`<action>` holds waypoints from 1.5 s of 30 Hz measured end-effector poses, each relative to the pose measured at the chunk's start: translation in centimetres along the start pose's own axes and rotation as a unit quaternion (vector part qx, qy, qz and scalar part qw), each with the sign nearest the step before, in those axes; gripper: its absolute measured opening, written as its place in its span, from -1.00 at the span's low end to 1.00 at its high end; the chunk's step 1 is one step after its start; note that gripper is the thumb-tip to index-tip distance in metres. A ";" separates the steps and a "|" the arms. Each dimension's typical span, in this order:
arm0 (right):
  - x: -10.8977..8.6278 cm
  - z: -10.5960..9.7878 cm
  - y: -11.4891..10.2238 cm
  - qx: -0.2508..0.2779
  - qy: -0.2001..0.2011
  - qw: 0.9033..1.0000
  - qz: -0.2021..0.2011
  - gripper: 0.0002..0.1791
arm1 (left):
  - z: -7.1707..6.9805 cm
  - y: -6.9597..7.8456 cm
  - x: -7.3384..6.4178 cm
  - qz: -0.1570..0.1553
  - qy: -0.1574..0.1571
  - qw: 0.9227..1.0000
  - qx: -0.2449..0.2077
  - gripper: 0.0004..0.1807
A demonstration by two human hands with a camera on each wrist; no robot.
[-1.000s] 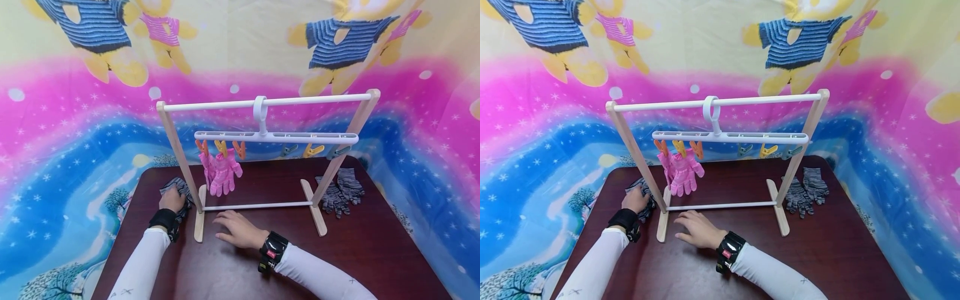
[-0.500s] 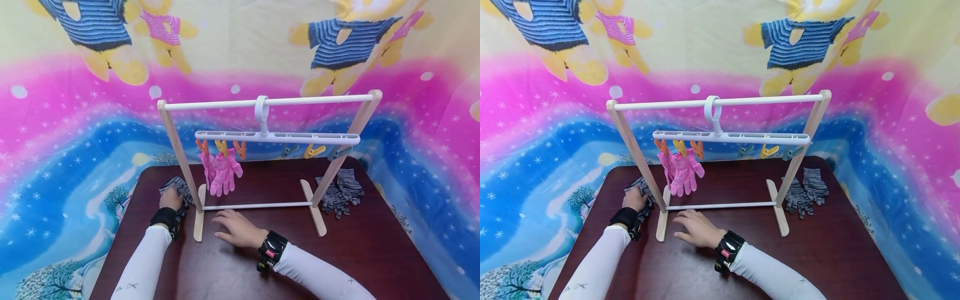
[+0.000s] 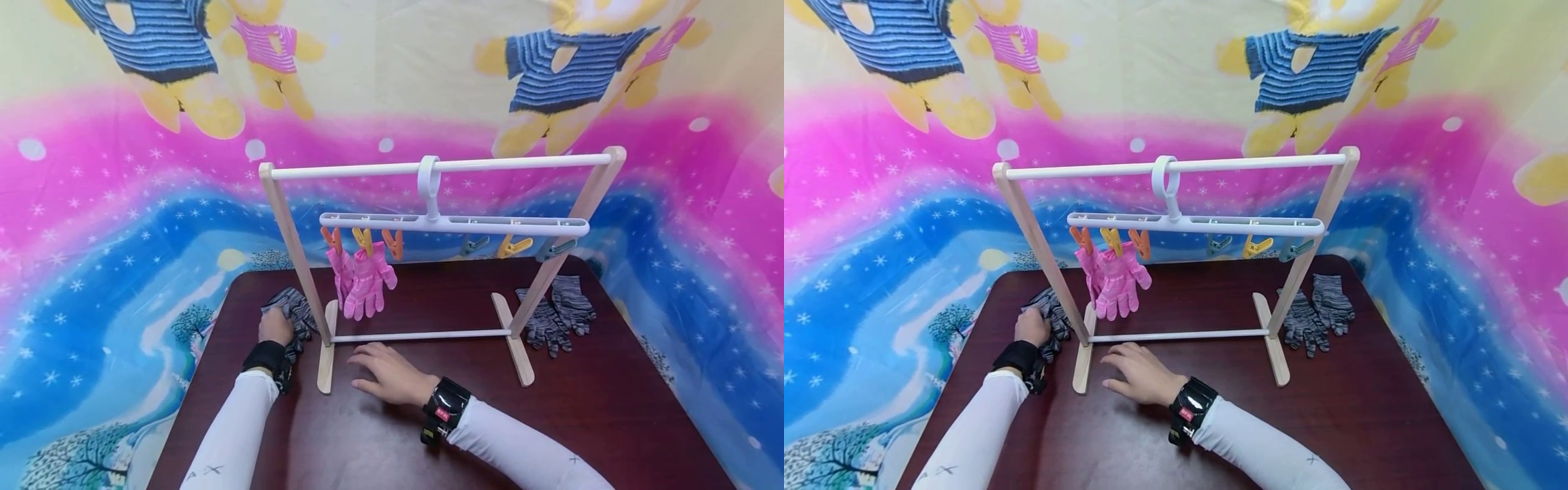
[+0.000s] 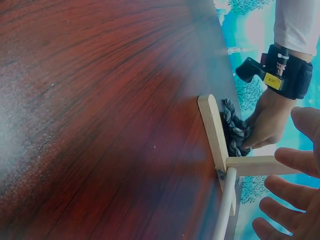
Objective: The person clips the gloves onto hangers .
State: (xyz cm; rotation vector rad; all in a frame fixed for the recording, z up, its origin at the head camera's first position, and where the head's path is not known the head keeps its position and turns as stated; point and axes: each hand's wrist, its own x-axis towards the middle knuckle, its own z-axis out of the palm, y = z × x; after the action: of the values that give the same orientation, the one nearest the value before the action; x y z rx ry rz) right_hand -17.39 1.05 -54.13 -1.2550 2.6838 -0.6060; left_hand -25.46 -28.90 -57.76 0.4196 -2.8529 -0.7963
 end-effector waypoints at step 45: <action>-1.1 -0.2 1.1 0.000 -0.002 1.000 0.012 -0.52 | -3.2 1.0 -1.4 -0.053 0.146 0.971 -0.183 -0.66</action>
State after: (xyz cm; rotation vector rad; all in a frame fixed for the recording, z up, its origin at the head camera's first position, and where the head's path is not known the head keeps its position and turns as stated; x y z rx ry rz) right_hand -17.54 2.59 -54.48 -1.2212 2.6917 -0.5999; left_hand -23.65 -29.21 -54.65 0.5838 -2.3645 -1.1470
